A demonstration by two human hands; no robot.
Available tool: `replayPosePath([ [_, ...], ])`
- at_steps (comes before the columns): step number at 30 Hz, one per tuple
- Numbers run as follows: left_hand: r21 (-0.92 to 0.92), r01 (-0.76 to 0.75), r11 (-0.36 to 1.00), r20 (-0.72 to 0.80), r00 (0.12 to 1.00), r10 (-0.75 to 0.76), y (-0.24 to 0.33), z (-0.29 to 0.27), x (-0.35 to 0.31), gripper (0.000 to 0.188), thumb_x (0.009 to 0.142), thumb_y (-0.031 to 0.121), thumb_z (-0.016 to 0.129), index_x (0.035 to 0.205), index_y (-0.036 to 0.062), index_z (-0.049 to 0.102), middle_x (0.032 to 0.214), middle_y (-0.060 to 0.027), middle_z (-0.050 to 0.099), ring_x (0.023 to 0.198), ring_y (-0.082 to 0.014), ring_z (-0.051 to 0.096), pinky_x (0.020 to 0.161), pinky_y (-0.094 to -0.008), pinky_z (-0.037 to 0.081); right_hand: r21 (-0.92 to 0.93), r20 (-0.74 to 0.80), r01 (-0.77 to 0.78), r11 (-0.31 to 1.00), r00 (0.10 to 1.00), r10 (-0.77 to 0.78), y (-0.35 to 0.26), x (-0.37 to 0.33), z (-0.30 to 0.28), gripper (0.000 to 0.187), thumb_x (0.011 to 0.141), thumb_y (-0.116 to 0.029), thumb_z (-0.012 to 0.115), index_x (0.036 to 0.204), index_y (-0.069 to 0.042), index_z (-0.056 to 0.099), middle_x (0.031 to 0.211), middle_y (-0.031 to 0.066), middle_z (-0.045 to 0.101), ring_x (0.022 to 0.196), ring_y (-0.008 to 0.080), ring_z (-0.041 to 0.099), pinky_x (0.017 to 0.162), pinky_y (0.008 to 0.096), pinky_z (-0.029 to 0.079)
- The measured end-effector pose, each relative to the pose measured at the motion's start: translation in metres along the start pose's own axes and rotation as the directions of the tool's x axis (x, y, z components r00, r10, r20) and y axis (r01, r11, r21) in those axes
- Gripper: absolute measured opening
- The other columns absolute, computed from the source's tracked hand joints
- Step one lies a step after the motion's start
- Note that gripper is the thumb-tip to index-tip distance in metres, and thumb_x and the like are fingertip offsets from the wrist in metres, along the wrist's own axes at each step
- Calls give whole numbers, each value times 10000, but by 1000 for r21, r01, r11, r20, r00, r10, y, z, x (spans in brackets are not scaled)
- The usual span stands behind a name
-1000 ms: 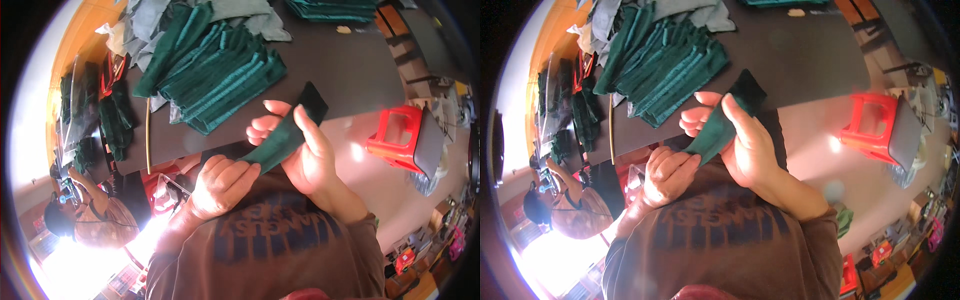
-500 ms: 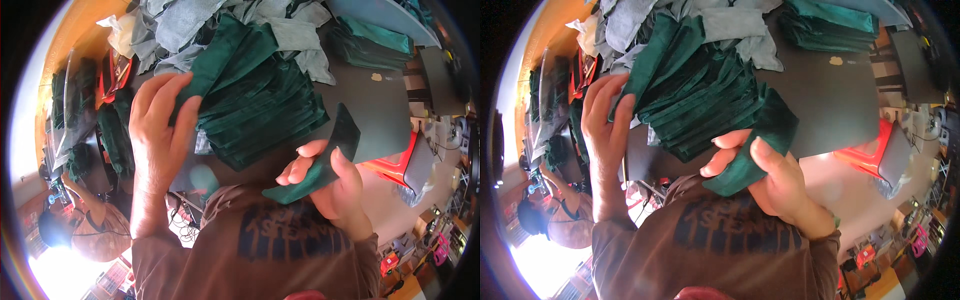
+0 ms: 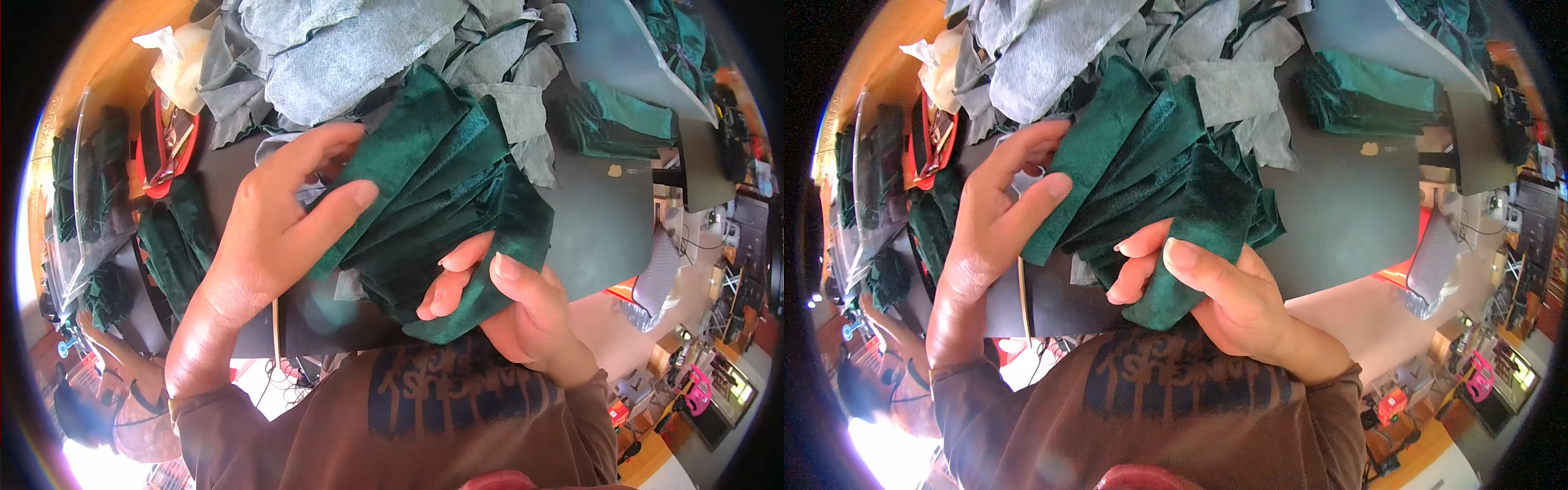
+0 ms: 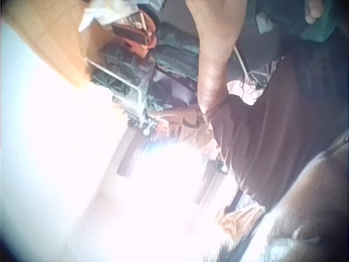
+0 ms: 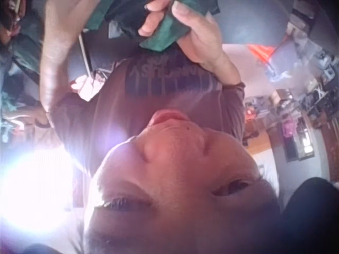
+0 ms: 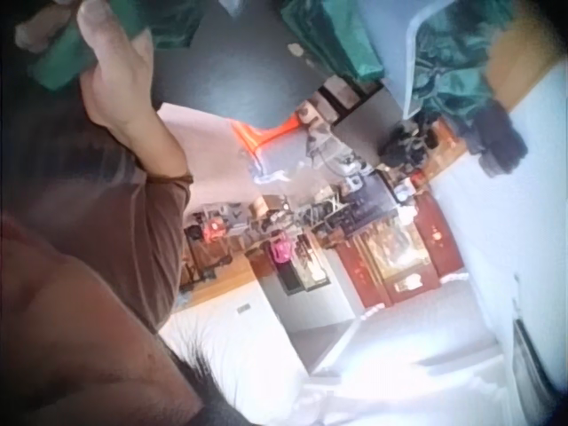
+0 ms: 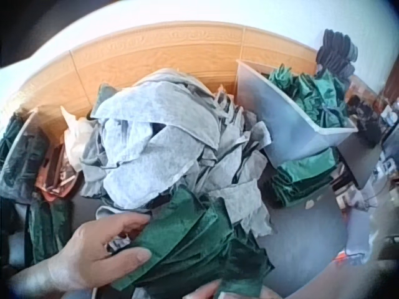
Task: Sorting and stacking green velvet fabric strips on a work table.
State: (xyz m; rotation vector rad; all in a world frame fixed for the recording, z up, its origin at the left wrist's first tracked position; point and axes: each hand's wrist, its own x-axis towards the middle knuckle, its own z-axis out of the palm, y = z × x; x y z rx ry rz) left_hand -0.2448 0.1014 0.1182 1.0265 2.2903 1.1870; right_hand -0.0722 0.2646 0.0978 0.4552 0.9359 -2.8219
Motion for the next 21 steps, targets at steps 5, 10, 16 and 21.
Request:
replayPosePath([
  [5, -75, -30, 997, -57, 998, 26, -5, 7, 12, 293, 829, 41, 656, 1116, 0, 613, 942, -102, 659, 849, -180, 623, 789, -288, 485, -41, -27, 34, 999, 999, -35, 0, 3, 3, 366, 970, -283, 506, 1146, 33, 564, 943, 170, 667, 915, 236, 643, 861, 363, 489],
  [10, 265, -269, 926, -157, 935, 317, -7, 3, 13, 319, 777, -42, 656, 1089, 20, 644, 933, -67, 661, 836, -188, 611, 773, -296, 479, -86, -89, 114, 990, 989, -122, 2, 4, 8, 327, 964, -236, 517, 1147, 31, 565, 955, 167, 669, 914, 225, 637, 866, 359, 483],
  [16, 599, -548, 584, -127, 656, 744, -15, -1, 11, 493, 586, -91, 665, 1062, 37, 662, 935, -100, 679, 798, -253, 644, 714, -344, 505, -256, -155, 192, 947, 959, -236, 2, 6, 22, 322, 924, -194, 490, 1152, 28, 545, 929, 184, 638, 898, 318, 639, 847, 460, 510],
  [21, 232, -480, 846, -227, 819, 527, -1, 1, -1, 305, 787, -83, 643, 1080, 3, 652, 956, -105, 681, 826, -209, 663, 755, -264, 512, -207, -186, 258, 944, 937, -297, 4, 7, 23, 364, 933, -188, 482, 1226, 26, 509, 1024, 178, 618, 957, 310, 622, 876, 444, 497],
])
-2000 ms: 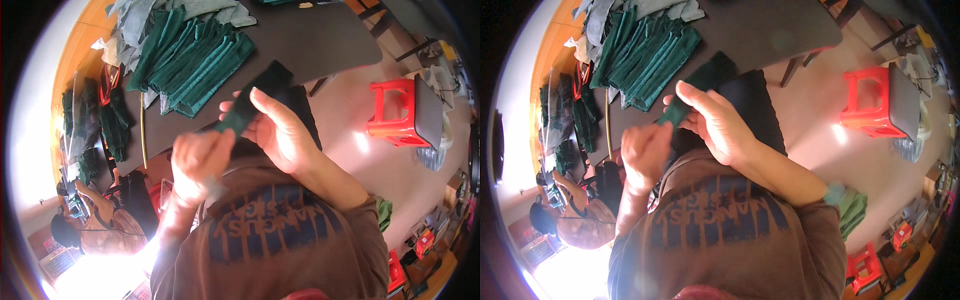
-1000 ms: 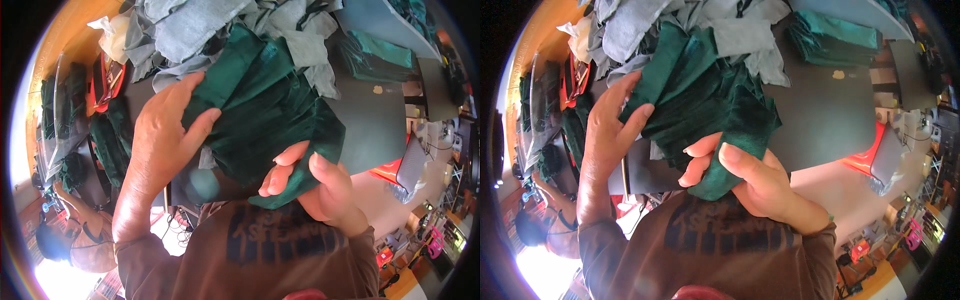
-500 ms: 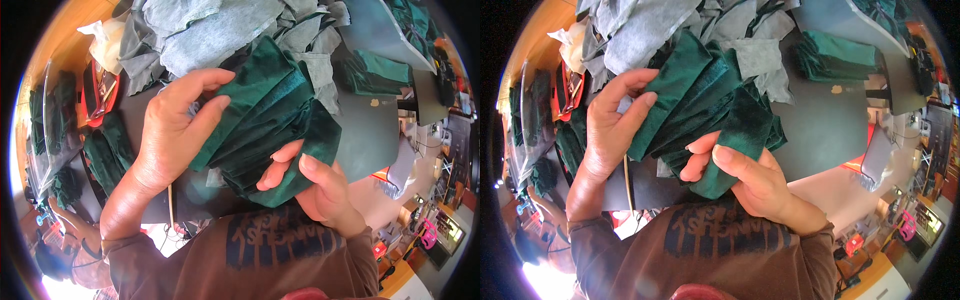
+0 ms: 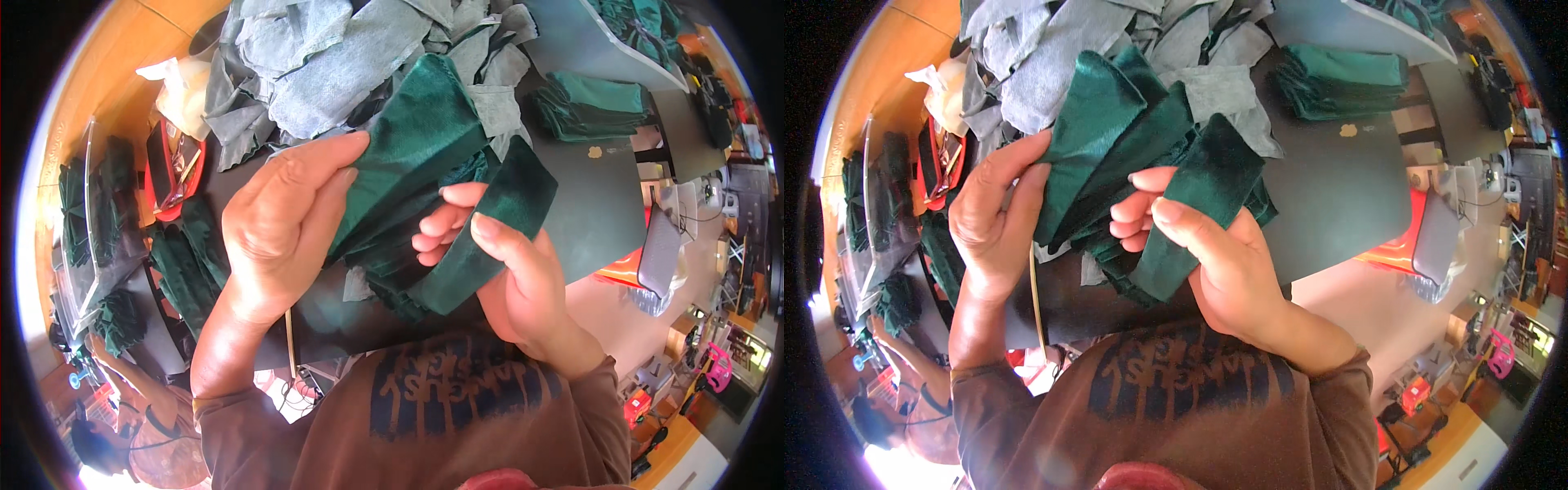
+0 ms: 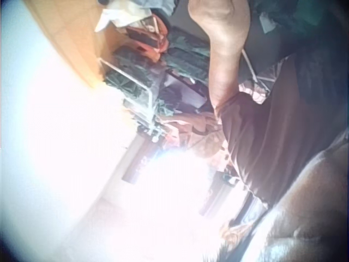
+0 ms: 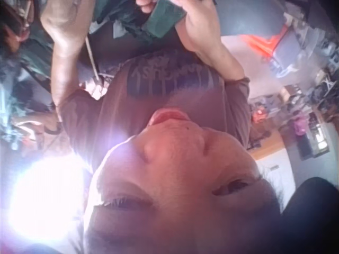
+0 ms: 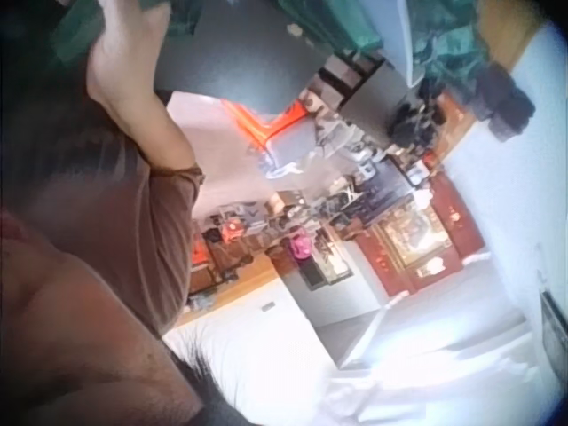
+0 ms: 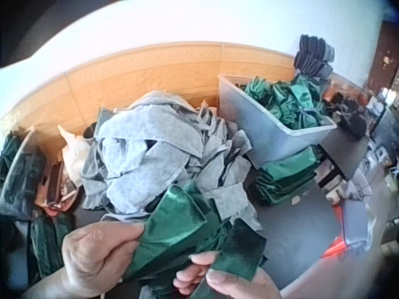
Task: Sorting and stacking green velvet fabric strips on a work table.
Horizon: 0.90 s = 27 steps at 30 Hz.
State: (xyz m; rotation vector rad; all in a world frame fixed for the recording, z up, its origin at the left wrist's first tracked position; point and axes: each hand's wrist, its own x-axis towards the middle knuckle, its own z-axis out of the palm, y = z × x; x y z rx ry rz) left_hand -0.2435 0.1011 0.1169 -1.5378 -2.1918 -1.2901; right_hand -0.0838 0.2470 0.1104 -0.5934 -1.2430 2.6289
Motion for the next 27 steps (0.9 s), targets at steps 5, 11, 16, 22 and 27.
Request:
replayPosePath([
  [5, -170, 254, 952, 172, 959, -225, -5, 5, 2, 243, 836, -44, 621, 1072, 9, 644, 961, -104, 681, 836, -211, 665, 760, -263, 507, 79, -58, 70, 994, 996, -65, 3, -6, -2, 370, 935, -188, 481, 1238, 23, 492, 1062, 176, 600, 976, 296, 609, 872, 434, 496],
  [11, 456, -211, 864, 192, 972, 136, -7, 10, 11, 362, 693, -46, 618, 1038, 62, 641, 900, -77, 666, 778, -242, 656, 689, -342, 507, 64, -93, 45, 997, 995, -38, 5, -4, -4, 385, 927, -181, 494, 1252, 25, 492, 1127, 191, 596, 999, 301, 605, 883, 427, 489],
  [16, 360, -174, 917, 82, 984, 155, 3, -1, 11, 380, 699, -76, 628, 1052, 61, 654, 922, -90, 671, 770, -262, 647, 702, -329, 507, 79, -71, 45, 996, 997, -39, 7, -1, -2, 393, 921, -180, 502, 1255, 28, 496, 1151, 200, 594, 1011, 303, 603, 887, 425, 487],
  [22, -156, 280, 947, 30, 960, -279, 23, -10, 5, 259, 849, -57, 626, 1091, 24, 667, 888, -22, 646, 768, -64, 553, 712, -201, 442, 84, -18, 70, 994, 997, -69, 7, 0, 7, 430, 929, -225, 547, 1272, 27, 487, 1163, 197, 592, 1039, 304, 597, 901, 429, 483],
  [27, -277, 129, 952, 98, 990, -106, 32, -11, -5, 263, 844, -85, 618, 1089, 0, 661, 961, -76, 676, 813, -120, 610, 744, -230, 464, 153, 169, 110, 982, 976, -135, 4, 0, 21, 304, 904, -162, 660, 1172, -41, 581, 1067, 4, 625, 956, 81, 566, 830, 247, 463],
])
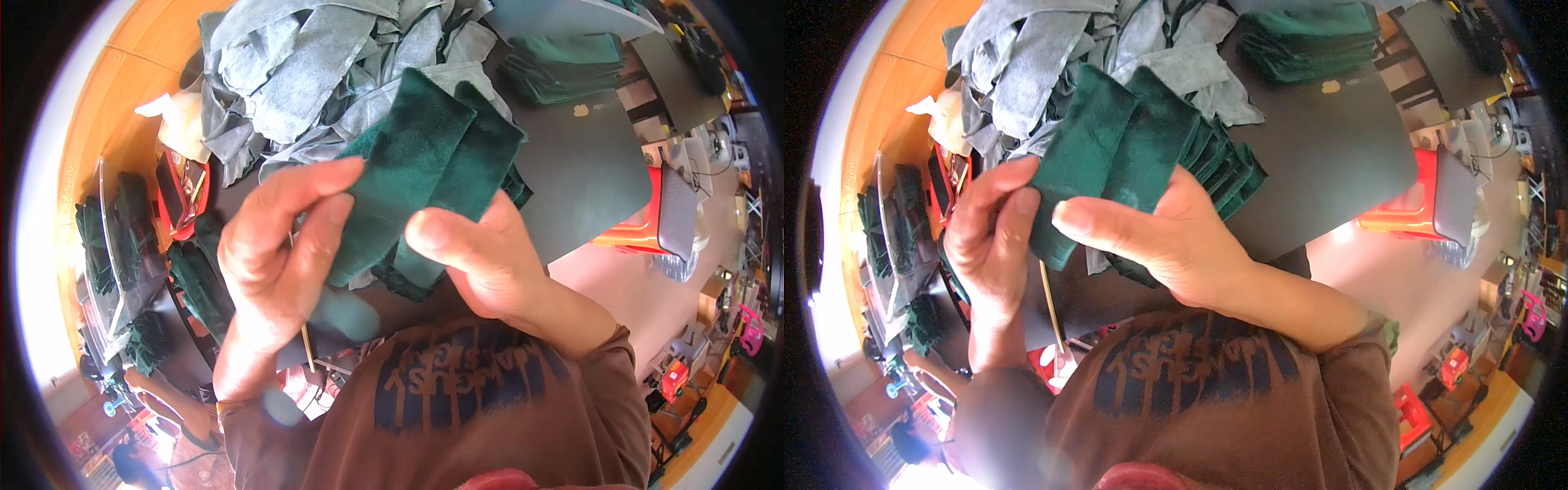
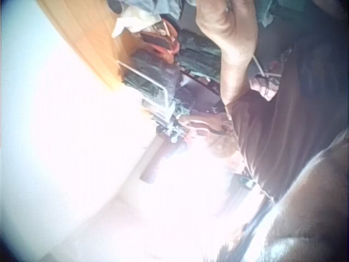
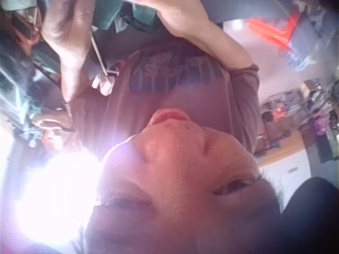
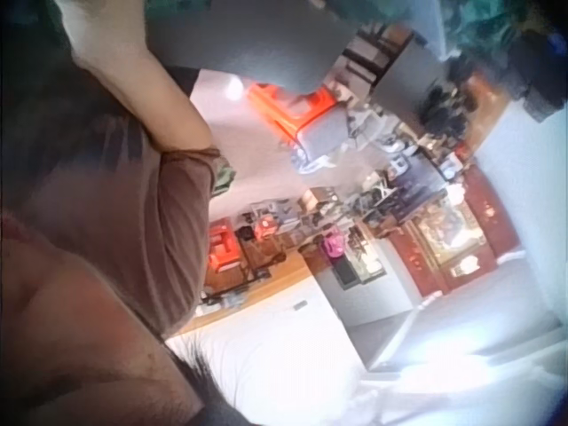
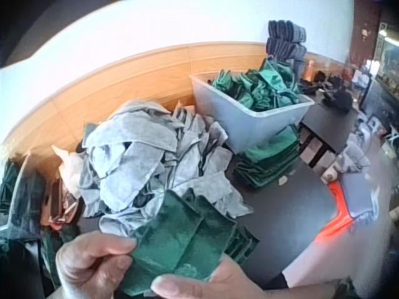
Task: Sorting and stacking green velvet fabric strips on a work table.
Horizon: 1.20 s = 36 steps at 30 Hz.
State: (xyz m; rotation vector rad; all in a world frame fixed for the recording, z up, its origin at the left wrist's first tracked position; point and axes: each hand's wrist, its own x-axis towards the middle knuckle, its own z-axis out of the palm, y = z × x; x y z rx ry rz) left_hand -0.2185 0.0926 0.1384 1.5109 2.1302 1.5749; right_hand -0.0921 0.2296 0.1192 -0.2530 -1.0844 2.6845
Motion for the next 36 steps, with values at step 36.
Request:
replayPosePath([
  [36, 540, -208, 815, 202, 973, 114, -51, 42, 23, 234, 761, 125, 713, 964, 46, 626, 865, -99, 606, 777, -313, 607, 678, -390, 489, 212, -273, -21, 977, 959, 80, -15, -20, -24, 386, 1022, -308, 361, 1180, 1, 528, 862, 91, 602, 861, 262, 604, 854, 427, 483],
])
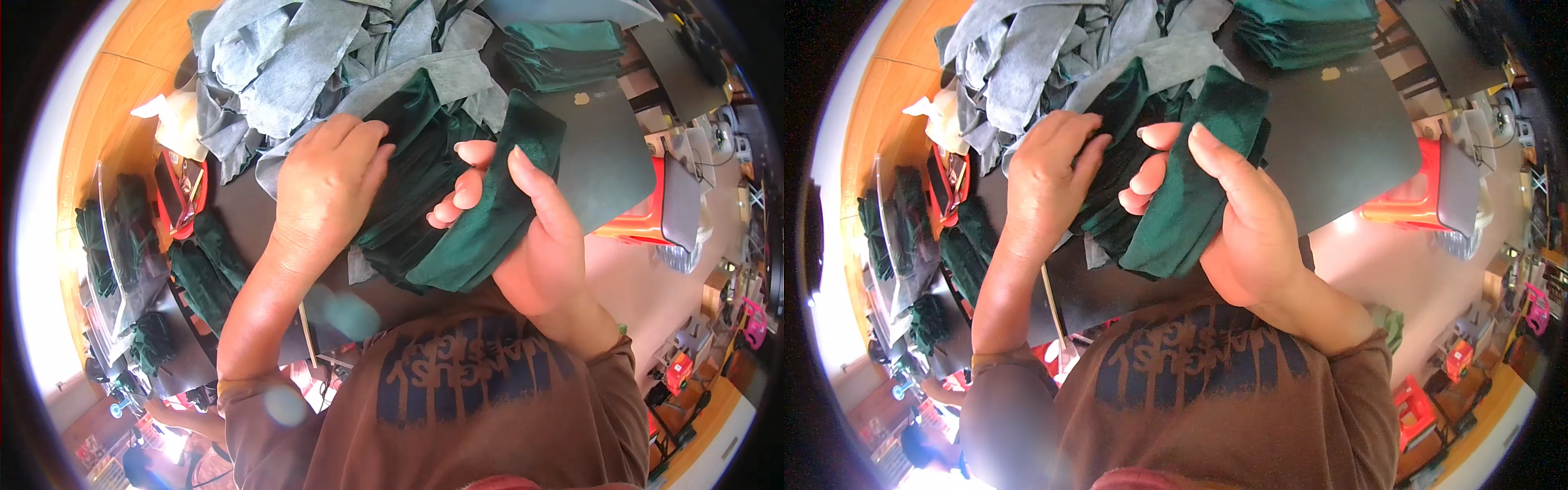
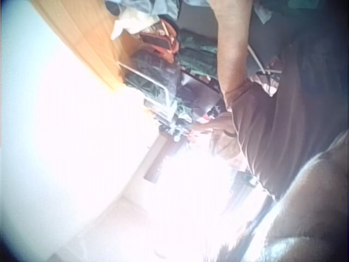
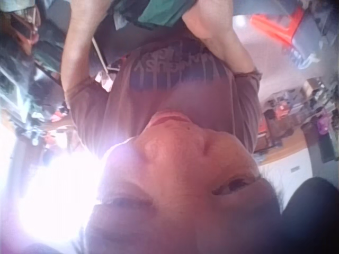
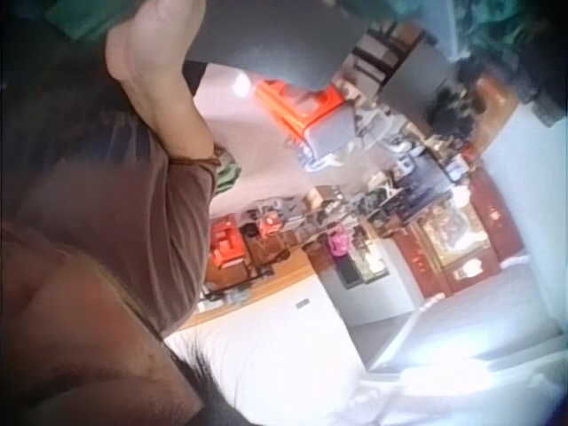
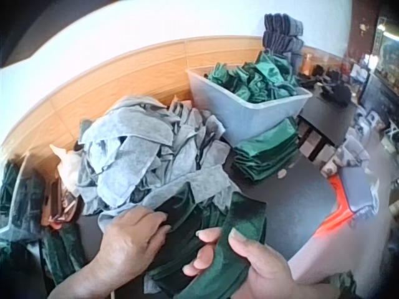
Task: Sorting and stacking green velvet fabric strips on a work table.
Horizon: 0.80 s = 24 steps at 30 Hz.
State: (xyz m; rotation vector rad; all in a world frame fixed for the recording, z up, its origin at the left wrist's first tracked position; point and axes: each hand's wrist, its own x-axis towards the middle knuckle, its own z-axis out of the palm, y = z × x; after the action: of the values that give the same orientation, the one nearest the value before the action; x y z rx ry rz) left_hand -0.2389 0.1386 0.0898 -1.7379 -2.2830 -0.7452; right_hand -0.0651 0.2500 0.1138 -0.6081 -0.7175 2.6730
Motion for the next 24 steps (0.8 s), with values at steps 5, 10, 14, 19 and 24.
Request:
replayPosePath([
  [5, -195, 162, 967, 36, 987, -158, -1, -5, -1, 144, 790, 83, 681, 919, 30, 644, 793, -110, 612, 734, -291, 612, 667, -348, 487, -7, -31, -15, 1000, 999, 15, 3, 3, -4, 366, 1009, -300, 397, 1164, 1, 537, 860, 92, 608, 859, 265, 608, 849, 407, 484],
  [10, -383, 356, 852, 106, 934, -342, 15, -22, 10, 91, 837, 33, 648, 925, 6, 649, 745, -55, 609, 672, -135, 579, 651, -242, 454, -8, -63, -21, 1000, 998, 21, 3, 5, -1, 360, 1001, -296, 414, 1164, 0, 538, 868, 88, 611, 866, 261, 608, 851, 397, 481],
  [14, -752, 466, 467, 180, 826, -535, 13, -39, 8, 97, 887, 26, 634, 972, -18, 646, 790, 28, 608, 707, -28, 523, 645, -172, 416, -99, -23, 73, 992, 997, -75, 7, 8, -3, 371, 997, -287, 420, 1192, 8, 531, 927, 93, 624, 927, 256, 612, 890, 397, 474],
  [19, -807, 383, 450, -2, 760, -650, 12, -66, -10, 161, 858, 28, 651, 1013, -15, 650, 789, -1, 622, 676, -64, 545, 630, -191, 431, -171, 42, 144, 975, 989, -139, 11, 12, 3, 399, 994, -280, 425, 1234, 25, 517, 1048, 127, 636, 996, 257, 608, 928, 404, 466],
  [24, -777, 422, 467, -41, 707, -706, 50, -88, -12, 135, 841, 23, 652, 971, -14, 638, 762, -1, 595, 663, -61, 517, 614, -201, 409, -194, 86, 134, 972, 989, -119, 17, 9, 18, 461, 997, -301, 424, 1306, 41, 441, 1119, 140, 608, 1069, 254, 576, 966, 399, 439],
])
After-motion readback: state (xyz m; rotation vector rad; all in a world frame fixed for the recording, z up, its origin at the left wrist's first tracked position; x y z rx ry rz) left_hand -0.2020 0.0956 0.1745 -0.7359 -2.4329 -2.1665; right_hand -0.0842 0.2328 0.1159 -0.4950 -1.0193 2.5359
